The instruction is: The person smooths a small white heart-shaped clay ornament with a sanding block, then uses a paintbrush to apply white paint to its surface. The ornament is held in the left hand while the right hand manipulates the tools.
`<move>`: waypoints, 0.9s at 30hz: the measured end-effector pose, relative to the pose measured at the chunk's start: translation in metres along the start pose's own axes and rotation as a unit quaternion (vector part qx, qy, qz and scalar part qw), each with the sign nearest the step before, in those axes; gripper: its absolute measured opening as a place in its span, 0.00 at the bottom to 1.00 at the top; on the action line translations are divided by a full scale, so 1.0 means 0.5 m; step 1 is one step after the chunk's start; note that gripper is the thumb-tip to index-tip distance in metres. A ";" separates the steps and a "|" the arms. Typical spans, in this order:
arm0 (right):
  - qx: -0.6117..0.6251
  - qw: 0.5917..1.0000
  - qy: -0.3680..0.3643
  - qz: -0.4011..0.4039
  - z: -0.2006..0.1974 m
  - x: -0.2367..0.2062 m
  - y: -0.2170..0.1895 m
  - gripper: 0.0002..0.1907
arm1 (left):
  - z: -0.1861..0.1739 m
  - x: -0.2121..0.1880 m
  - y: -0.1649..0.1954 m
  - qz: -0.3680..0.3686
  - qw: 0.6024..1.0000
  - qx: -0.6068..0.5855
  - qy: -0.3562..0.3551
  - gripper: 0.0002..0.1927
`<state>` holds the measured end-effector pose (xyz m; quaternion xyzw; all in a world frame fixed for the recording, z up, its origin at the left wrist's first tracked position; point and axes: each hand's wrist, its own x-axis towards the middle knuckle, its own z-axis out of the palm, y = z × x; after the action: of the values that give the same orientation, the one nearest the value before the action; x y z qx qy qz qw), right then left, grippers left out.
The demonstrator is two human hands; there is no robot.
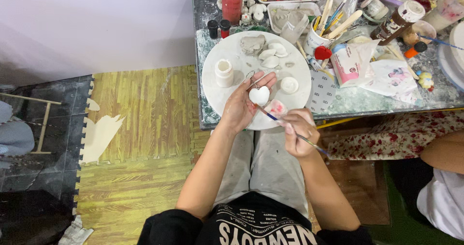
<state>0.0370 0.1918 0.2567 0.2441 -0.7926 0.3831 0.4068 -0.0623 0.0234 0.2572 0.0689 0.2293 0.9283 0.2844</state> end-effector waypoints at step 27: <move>0.003 1.000 0.000 0.012 -0.036 0.022 -0.002 0.06 | -0.008 0.006 -0.004 0.008 1.000 -0.007 -0.005 0.23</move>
<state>0.0398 0.2048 0.2730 0.2359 -0.7944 0.3901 0.4014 -0.0647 0.0248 0.2530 0.0734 0.2204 0.9317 0.2791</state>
